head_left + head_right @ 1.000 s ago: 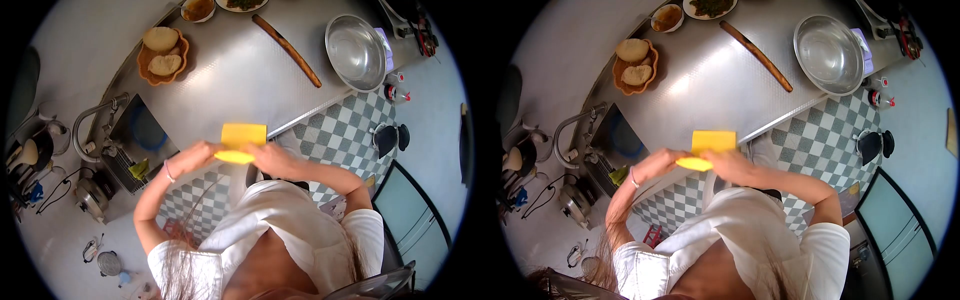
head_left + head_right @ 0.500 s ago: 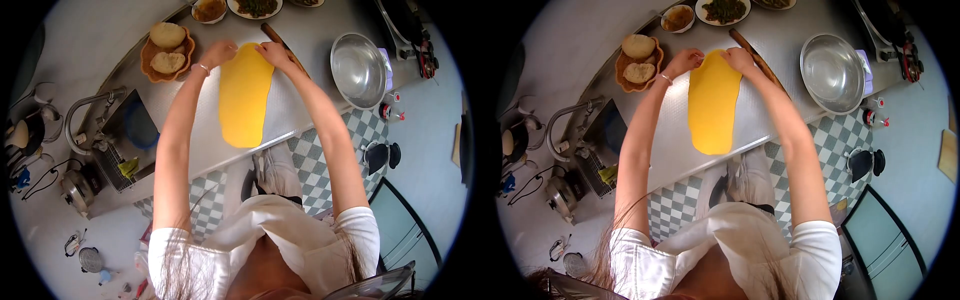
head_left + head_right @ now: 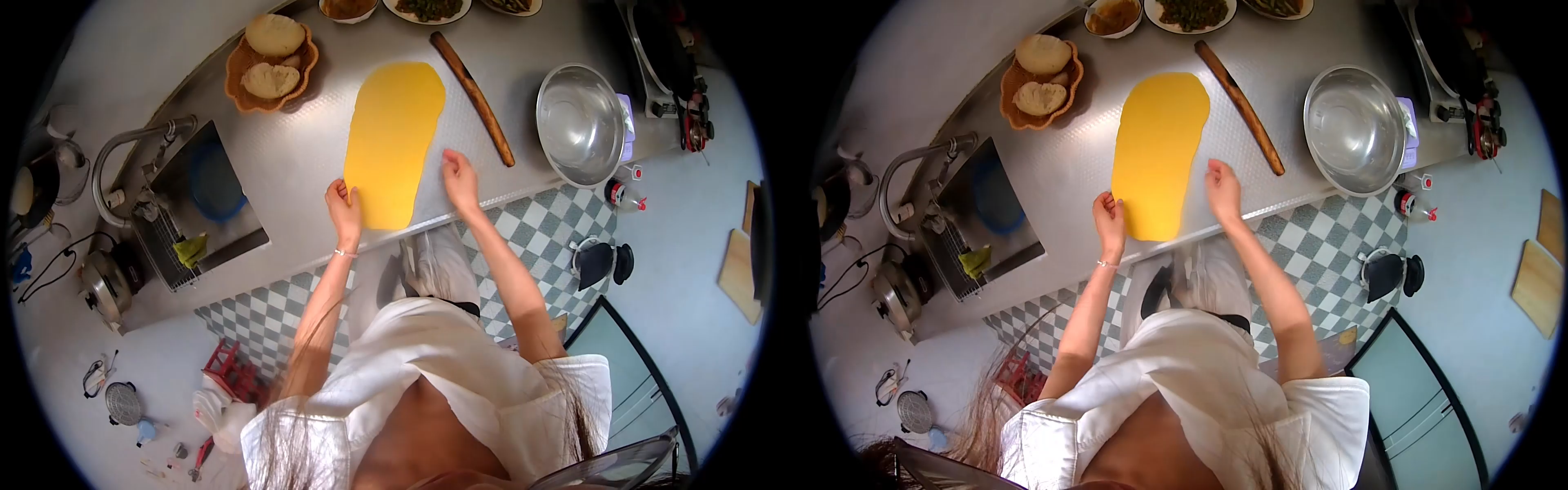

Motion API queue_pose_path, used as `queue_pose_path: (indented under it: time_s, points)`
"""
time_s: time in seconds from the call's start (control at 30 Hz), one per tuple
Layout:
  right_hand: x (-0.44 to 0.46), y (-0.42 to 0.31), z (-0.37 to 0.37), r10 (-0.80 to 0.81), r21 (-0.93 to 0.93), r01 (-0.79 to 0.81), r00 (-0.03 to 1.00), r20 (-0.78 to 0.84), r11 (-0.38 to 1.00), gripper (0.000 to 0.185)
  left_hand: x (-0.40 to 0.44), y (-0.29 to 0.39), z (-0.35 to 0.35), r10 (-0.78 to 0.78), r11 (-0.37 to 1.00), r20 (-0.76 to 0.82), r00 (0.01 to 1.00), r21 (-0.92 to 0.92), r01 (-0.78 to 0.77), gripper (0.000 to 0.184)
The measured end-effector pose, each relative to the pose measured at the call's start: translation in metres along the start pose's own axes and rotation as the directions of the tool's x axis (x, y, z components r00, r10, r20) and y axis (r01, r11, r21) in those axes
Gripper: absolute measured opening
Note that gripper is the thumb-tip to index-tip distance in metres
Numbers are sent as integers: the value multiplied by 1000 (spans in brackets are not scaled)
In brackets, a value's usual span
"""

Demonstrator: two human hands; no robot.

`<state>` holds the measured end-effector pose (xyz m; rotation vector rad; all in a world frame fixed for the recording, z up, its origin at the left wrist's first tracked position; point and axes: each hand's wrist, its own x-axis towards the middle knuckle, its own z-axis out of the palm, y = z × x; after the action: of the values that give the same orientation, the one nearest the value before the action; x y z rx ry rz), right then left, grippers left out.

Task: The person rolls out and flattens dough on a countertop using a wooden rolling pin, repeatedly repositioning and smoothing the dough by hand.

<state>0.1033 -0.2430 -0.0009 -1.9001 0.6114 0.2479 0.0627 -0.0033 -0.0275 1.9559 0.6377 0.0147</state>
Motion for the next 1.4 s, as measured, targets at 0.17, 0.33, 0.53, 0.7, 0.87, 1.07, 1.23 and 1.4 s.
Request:
queue_pose_path:
  time_s: [0.17,0.33,0.53,0.7,0.87,1.07,1.23,1.4]
  points:
    - [-49,53,58,99,89,-98,995,-3,991,36,-3,-2,-3,-149,966,-56,987,203,158,31]
    - [-59,42,73,170,46,-168,984,-43,985,34,8,-6,-5,-32,909,25,999,417,19,24]
    - [-44,39,79,89,-110,-95,994,-64,989,27,-4,14,-5,-119,973,-94,988,185,135,20]
    - [-71,14,82,94,50,-85,974,-207,995,28,4,-22,-12,-118,889,163,980,457,32,25]
    - [-59,52,78,65,-297,-44,996,59,954,30,-6,-8,-18,199,865,208,958,422,-271,24]
    - [-88,15,73,-1,-329,3,1000,6,944,30,-31,1,-17,64,978,83,994,192,-79,23]
    - [-66,25,65,123,-129,-108,986,113,986,26,-1,-14,-17,-18,947,305,952,310,-81,29]
    - [-66,-10,48,273,395,-387,909,315,833,20,27,11,-39,-65,998,429,901,44,51,20]
